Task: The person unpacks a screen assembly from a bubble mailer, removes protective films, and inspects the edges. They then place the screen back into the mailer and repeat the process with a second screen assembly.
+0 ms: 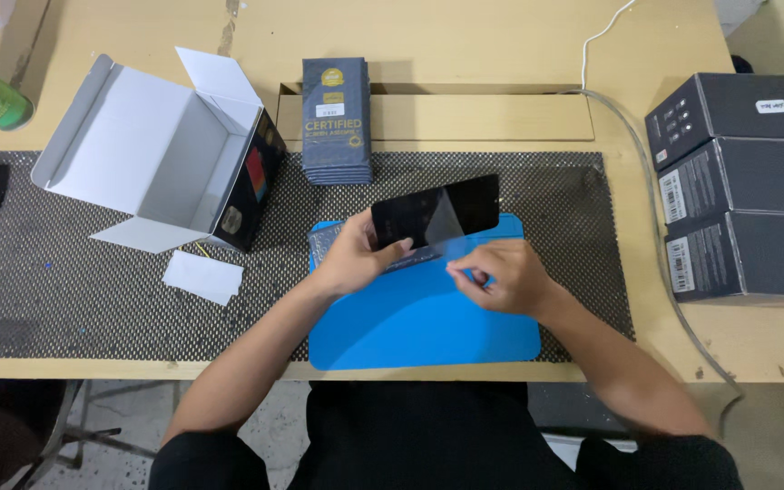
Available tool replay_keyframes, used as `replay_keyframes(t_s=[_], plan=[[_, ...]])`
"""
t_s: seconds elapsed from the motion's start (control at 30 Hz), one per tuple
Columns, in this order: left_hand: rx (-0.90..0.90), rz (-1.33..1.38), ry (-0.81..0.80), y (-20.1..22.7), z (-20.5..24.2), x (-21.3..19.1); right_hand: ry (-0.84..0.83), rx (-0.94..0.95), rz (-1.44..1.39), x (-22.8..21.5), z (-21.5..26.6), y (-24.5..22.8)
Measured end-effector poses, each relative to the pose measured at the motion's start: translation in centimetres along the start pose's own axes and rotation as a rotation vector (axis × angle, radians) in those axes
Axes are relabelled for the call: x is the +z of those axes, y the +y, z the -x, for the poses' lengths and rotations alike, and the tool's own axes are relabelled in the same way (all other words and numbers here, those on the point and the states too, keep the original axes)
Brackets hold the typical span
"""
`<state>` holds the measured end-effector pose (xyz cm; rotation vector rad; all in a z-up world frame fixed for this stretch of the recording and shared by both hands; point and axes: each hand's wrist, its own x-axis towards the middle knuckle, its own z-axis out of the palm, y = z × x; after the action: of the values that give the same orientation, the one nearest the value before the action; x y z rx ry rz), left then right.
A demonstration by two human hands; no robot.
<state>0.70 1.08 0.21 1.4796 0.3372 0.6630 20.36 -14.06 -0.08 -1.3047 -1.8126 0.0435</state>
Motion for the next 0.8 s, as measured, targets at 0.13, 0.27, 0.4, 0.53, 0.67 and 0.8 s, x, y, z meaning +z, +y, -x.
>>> replay_keyframes(t_s=[0.13,0.27,0.4,0.53,0.67,0.8], plan=[[0.050,0.087,0.041,-1.4,-0.2,-1.7,-0.001,-0.121,-0.047,-0.5,0.2,-0.2],[0.118,0.191,0.085,3.2,0.3,-1.3,0.095,-0.051,-0.149,-0.8,1.0,1.4],[0.195,0.201,0.087,0.3,0.0,-2.3,0.209,0.025,-0.104,-1.1,1.9,4.0],[0.249,0.204,0.037,1.1,0.1,-2.1,0.297,0.069,-0.218,-2.3,0.9,4.0],[0.235,0.203,0.052,2.8,0.1,-1.5,0.272,0.062,-0.150,-3.0,-0.2,3.0],[0.227,0.211,0.030,2.2,-0.1,-2.0,0.276,-0.036,-0.062,-3.3,-1.6,1.0]])
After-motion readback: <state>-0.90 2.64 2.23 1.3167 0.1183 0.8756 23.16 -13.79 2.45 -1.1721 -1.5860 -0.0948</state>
